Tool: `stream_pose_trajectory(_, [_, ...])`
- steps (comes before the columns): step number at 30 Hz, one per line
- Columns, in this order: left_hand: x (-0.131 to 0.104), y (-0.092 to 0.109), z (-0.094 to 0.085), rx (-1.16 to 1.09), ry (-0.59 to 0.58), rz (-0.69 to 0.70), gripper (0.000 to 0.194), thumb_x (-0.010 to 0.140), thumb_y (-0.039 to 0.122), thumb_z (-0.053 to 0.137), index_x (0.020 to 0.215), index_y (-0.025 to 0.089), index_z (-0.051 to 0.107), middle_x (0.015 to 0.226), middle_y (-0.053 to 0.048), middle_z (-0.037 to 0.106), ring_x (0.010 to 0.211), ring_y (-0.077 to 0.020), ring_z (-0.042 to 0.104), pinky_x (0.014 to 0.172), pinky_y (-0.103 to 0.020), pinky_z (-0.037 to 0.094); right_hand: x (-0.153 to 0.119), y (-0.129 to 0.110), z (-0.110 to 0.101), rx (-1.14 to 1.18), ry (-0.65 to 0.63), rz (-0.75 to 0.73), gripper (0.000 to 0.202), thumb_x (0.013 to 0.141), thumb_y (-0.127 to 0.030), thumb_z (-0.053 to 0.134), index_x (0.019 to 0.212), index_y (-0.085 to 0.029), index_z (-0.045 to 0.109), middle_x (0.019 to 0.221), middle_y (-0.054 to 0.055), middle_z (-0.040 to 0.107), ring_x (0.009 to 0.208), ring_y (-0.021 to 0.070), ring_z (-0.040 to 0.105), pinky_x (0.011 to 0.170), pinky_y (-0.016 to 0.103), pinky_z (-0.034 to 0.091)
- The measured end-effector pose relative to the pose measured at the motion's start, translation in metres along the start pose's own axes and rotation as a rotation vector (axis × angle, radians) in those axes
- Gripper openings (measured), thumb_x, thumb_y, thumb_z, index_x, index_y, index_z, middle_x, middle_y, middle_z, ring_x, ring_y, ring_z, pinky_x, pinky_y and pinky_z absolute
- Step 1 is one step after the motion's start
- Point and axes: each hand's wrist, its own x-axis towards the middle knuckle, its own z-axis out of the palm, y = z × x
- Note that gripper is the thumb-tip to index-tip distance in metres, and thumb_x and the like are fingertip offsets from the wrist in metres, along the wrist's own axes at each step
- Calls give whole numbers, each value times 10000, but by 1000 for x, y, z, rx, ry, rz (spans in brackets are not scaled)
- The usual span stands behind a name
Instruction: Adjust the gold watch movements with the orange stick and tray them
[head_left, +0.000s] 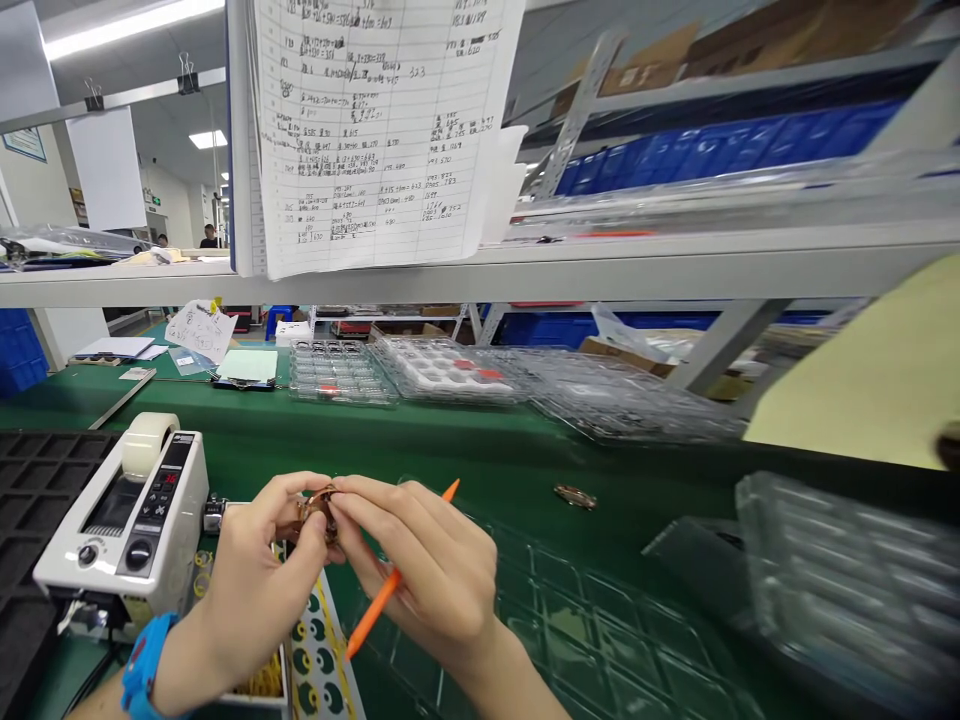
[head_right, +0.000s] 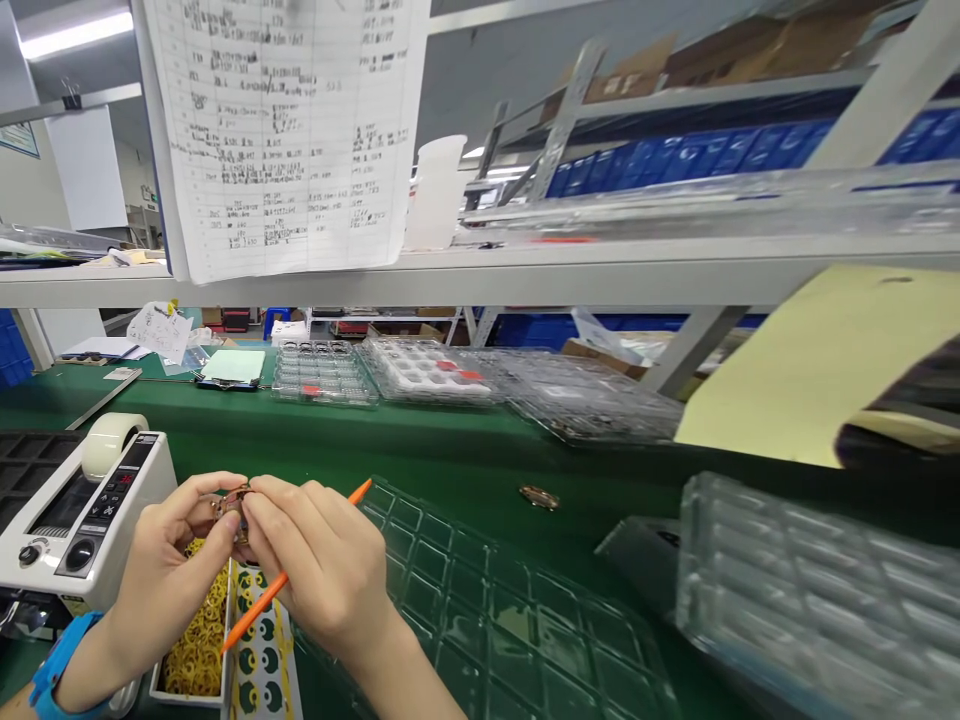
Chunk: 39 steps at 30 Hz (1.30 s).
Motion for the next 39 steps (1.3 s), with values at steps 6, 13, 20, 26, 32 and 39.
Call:
stream_pose_trajectory(6, [-1,0,1,-2,11,0,166,872,167,537,998,183,644,698,7,713,649,-140,702,629,-205,588,-1,-5,5,-20,68,52,141,845,3,605,916,-119,606,779,121,722,651,176,635,535,281,487])
stream_pose_trajectory(13, [2,-4,0,-99,-33,-88,151,886,201,559,1008,179,644,708,-4,703,657,-140,688,647,-217,583,-1,-4,4,-30,43,47,137,846,1,599,906,-122,601,770,109,715,634,175,631,536,284,480])
stream_pose_trajectory(20, [3,-4,-1,-156,-31,-132,149,872,223,595,1004,172,642,676,8,683,639,-137,679,643,-227,583,1,-7,5,-47,90,103,163,829,14,611,899,-133,597,756,92,704,616,164,629,537,271,495])
stream_pose_trajectory(26, [7,-7,0,-219,-36,-195,156,856,235,615,990,156,629,645,10,690,591,-130,672,634,-236,585,2,-1,3,8,34,126,172,850,-16,588,922,-172,597,779,62,708,640,157,653,551,259,513])
stream_pose_trajectory(32, [6,-5,-2,-200,-24,-172,148,860,216,601,990,151,629,666,2,714,608,-126,681,630,-218,584,2,2,0,34,-17,86,137,862,-39,593,930,-157,602,819,86,715,661,164,653,553,267,514])
stream_pose_trajectory(39, [3,-5,0,-109,1,-104,148,869,182,556,989,165,640,662,14,703,632,-139,702,637,-225,601,1,1,3,41,3,77,156,859,-23,588,944,-154,596,810,87,722,677,166,667,561,265,522])
